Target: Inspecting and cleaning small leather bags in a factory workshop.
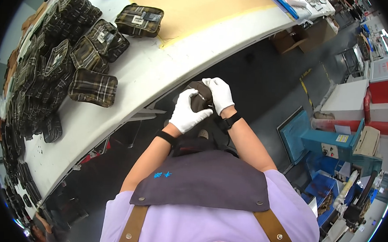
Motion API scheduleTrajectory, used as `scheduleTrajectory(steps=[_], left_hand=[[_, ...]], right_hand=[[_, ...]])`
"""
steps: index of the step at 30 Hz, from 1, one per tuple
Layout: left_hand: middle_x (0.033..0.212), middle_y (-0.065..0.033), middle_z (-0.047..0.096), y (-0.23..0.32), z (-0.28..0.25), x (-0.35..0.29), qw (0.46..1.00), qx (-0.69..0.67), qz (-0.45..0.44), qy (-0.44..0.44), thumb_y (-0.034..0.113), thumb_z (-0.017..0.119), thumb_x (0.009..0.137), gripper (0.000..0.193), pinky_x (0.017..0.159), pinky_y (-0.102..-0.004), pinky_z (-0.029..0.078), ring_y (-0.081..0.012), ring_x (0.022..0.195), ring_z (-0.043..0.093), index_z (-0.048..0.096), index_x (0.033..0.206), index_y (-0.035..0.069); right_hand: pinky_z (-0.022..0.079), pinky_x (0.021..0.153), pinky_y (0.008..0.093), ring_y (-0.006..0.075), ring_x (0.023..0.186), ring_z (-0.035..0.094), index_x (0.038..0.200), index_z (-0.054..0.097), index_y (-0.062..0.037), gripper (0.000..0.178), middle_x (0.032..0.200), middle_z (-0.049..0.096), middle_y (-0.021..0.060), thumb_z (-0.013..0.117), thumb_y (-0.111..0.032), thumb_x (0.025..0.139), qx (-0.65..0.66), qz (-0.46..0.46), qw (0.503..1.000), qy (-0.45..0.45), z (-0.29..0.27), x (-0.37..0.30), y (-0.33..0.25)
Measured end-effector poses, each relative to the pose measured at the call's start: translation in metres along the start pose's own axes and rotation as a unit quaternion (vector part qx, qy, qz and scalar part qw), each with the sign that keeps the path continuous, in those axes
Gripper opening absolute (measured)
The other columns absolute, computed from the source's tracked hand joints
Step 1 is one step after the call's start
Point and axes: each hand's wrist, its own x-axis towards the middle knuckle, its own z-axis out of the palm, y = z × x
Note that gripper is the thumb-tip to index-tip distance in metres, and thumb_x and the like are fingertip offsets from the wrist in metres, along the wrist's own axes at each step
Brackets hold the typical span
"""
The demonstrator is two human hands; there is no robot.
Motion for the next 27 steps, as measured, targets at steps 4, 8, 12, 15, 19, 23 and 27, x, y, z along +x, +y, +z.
scheduleTrajectory(steps=[4, 8, 12, 15, 19, 23, 27], left_hand=[[0.127, -0.0154, 0.059, -0.016, 0.016, 0.005, 0.991, -0.132, -0.017, -0.016, 0.008, 0.085, 0.077, 0.070, 0.105, -0.0369, 0.048, -0.0234, 0.120, 0.058, 0.046, 0.135, 0.004], [0.129, -0.0146, 0.060, -0.033, 0.005, 0.015, 0.984, -0.155, -0.061, -0.069, 0.011, 0.082, 0.081, 0.068, 0.105, -0.0372, 0.048, -0.0218, 0.123, 0.057, 0.046, 0.138, 0.005], [0.134, -0.0156, 0.057, -0.034, -0.006, 0.014, 0.981, -0.143, -0.088, -0.098, 0.020, 0.083, 0.083, 0.072, 0.107, -0.0371, 0.047, -0.0233, 0.125, 0.056, 0.045, 0.141, 0.003], [0.134, -0.0152, 0.057, -0.032, 0.000, 0.003, 0.986, -0.139, -0.059, -0.076, 0.018, 0.082, 0.083, 0.070, 0.107, -0.0371, 0.046, -0.0233, 0.126, 0.056, 0.046, 0.141, 0.003], [0.137, -0.0149, 0.056, -0.033, 0.008, 0.005, 0.973, -0.211, -0.064, -0.066, 0.012, 0.078, 0.082, 0.070, 0.109, -0.0366, 0.045, -0.0224, 0.126, 0.056, 0.045, 0.142, 0.004], [0.138, -0.0165, 0.054, -0.027, -0.002, 0.007, 0.969, -0.211, -0.107, -0.067, 0.013, 0.083, 0.073, 0.083, 0.111, -0.0373, 0.044, -0.0235, 0.127, 0.055, 0.042, 0.145, 0.003], [0.129, -0.0210, 0.056, -0.002, -0.006, -0.025, 0.987, -0.045, 0.152, 0.034, 0.018, 0.093, 0.063, 0.100, 0.106, -0.0423, 0.048, -0.0335, 0.122, 0.057, 0.037, 0.144, 0.004]], right_hand=[[0.050, 0.074, 0.0279, 0.0112, 0.084, 0.065, 0.087, 0.068, 0.0009, 0.023, 0.088, 0.072, 0.0014, 0.063, -0.016, 0.100, -0.137, 0.176, 0.974, -0.028, -0.020, -0.006, -0.012], [0.051, 0.073, 0.0337, 0.0235, 0.080, 0.068, 0.091, 0.071, -0.0003, 0.028, 0.082, 0.070, 0.0116, 0.059, -0.025, 0.100, -0.286, -0.087, 0.945, -0.130, -0.019, 0.019, 0.001], [0.052, 0.075, 0.0379, 0.0307, 0.083, 0.068, 0.094, 0.072, -0.0015, 0.027, 0.086, 0.070, 0.0166, 0.056, -0.023, 0.099, -0.289, -0.013, 0.954, -0.085, -0.013, 0.031, 0.022], [0.052, 0.075, 0.0380, 0.0310, 0.081, 0.068, 0.095, 0.072, -0.0025, 0.027, 0.085, 0.070, 0.0165, 0.056, -0.024, 0.097, -0.301, -0.093, 0.944, -0.093, -0.014, 0.023, 0.021], [0.052, 0.070, 0.0397, 0.0333, 0.079, 0.068, 0.088, 0.071, -0.0008, 0.030, 0.083, 0.069, 0.0172, 0.056, -0.026, 0.096, -0.296, -0.019, 0.949, -0.108, -0.020, 0.020, 0.013], [0.051, 0.070, 0.0397, 0.0333, 0.079, 0.067, 0.088, 0.073, -0.0045, 0.027, 0.082, 0.068, 0.0167, 0.056, -0.024, 0.095, -0.421, -0.127, 0.892, -0.111, -0.020, 0.035, 0.023], [0.050, 0.069, 0.0354, 0.0237, 0.075, 0.067, 0.093, 0.075, -0.0057, 0.021, 0.084, 0.071, 0.0110, 0.064, -0.024, 0.094, -0.433, -0.121, 0.887, -0.109, -0.020, 0.033, 0.030]])
